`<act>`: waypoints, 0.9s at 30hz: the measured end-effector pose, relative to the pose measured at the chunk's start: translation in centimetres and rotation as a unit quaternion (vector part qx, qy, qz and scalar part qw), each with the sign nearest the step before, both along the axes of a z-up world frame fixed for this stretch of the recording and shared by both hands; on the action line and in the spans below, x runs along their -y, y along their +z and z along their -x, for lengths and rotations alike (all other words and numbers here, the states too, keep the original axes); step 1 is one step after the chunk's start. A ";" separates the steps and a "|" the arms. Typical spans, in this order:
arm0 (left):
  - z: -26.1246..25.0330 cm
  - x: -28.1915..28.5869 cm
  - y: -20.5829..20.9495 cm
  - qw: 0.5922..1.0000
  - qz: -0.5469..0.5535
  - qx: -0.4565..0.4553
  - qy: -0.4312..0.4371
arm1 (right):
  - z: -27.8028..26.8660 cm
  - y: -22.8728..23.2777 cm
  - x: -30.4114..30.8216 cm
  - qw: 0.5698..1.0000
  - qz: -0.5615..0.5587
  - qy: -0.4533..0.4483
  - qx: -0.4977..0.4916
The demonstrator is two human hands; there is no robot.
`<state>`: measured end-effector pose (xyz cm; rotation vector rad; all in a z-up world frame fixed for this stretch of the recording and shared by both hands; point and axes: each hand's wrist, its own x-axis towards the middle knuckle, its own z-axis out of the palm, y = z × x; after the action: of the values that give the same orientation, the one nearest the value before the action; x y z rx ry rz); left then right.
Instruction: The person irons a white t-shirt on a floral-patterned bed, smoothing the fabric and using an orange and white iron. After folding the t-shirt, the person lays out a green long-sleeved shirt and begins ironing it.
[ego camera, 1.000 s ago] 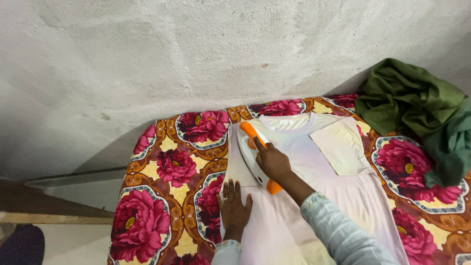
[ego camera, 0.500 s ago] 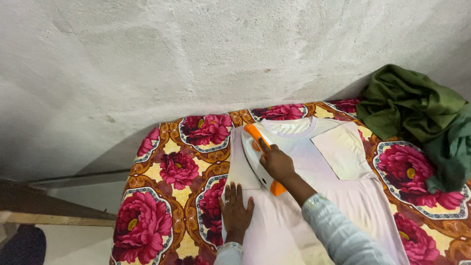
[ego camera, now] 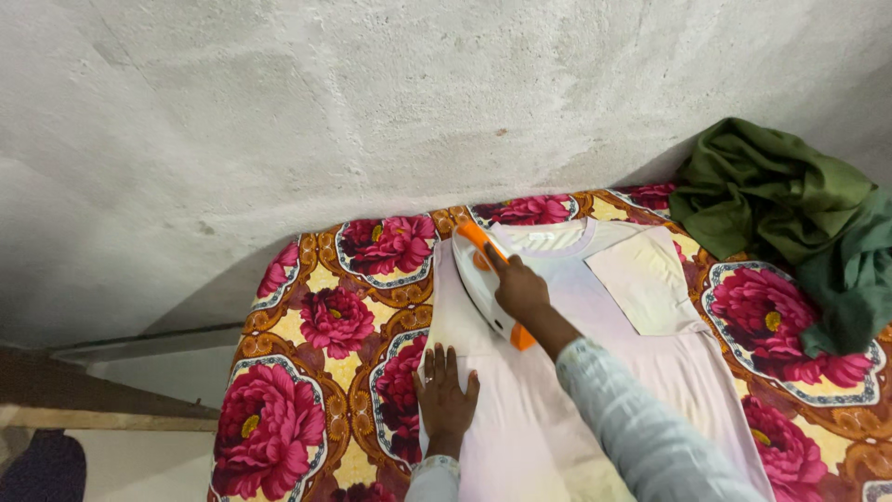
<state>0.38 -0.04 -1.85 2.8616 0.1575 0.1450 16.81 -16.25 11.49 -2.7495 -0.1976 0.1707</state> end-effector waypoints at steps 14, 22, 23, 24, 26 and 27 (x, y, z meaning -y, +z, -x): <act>0.1 -0.1 -0.3 1.000 -0.008 0.007 -0.007 | -1.4 -0.4 -0.1 1.000 0.010 -0.007 -0.008; 0.0 0.1 -0.2 0.999 -0.001 0.043 -0.001 | 0.2 -0.5 0.4 0.999 0.015 -0.026 -0.026; 0.0 0.1 -0.1 1.000 0.000 0.025 -0.003 | -0.3 -0.5 0.4 0.999 0.013 -0.024 -0.024; -0.1 0.1 0.0 1.000 0.000 0.006 -0.004 | -0.8 -0.4 0.3 0.999 0.012 -0.022 -0.022; -0.1 0.0 0.4 1.000 -0.004 -0.019 -0.004 | -2.3 -0.1 0.2 1.000 0.015 -0.015 -0.010; -0.2 0.1 0.6 1.000 -0.007 -0.027 -0.003 | -2.9 0.0 0.3 1.000 0.016 -0.012 -0.004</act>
<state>0.56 -0.12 -1.30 2.8819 0.1589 0.0669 19.68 -16.56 11.52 -2.7818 -0.1621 0.1810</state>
